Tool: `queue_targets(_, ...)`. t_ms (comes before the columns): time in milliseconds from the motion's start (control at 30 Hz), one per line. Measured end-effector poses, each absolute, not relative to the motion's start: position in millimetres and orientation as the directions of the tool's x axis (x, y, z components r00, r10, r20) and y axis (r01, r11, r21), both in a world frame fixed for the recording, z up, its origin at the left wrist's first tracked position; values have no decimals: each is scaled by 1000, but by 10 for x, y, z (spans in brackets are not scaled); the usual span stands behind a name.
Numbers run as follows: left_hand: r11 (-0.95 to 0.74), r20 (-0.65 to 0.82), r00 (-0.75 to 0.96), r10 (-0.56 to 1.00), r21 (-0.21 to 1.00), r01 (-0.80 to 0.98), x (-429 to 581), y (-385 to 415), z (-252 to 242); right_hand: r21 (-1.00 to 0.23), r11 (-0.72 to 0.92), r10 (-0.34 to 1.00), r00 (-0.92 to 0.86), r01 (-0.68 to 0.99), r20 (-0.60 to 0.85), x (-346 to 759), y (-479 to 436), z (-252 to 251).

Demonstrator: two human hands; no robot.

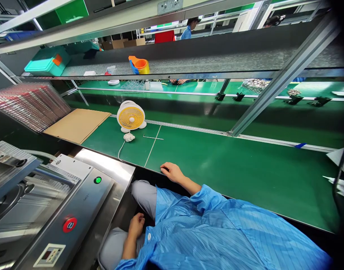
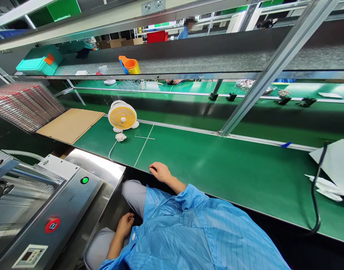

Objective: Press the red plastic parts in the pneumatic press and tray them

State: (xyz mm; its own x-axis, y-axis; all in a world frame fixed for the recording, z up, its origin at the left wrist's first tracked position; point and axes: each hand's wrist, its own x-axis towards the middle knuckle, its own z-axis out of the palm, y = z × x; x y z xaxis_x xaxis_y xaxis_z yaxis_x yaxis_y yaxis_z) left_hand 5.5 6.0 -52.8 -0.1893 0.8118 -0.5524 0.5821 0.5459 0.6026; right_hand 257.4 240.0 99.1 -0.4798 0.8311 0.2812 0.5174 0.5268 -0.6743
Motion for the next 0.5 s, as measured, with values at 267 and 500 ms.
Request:
queue_targets(267, 539, -545, -186, 818, 612, 579, 37, 48, -603, -676, 530, 830, -477, 512, 289, 2566, 2396, 994)
queue_targets(500, 532, -527, -200, 826, 611, 586, 37, 45, -622, -672, 526, 833, -475, 521, 284, 2566, 2403, 984)
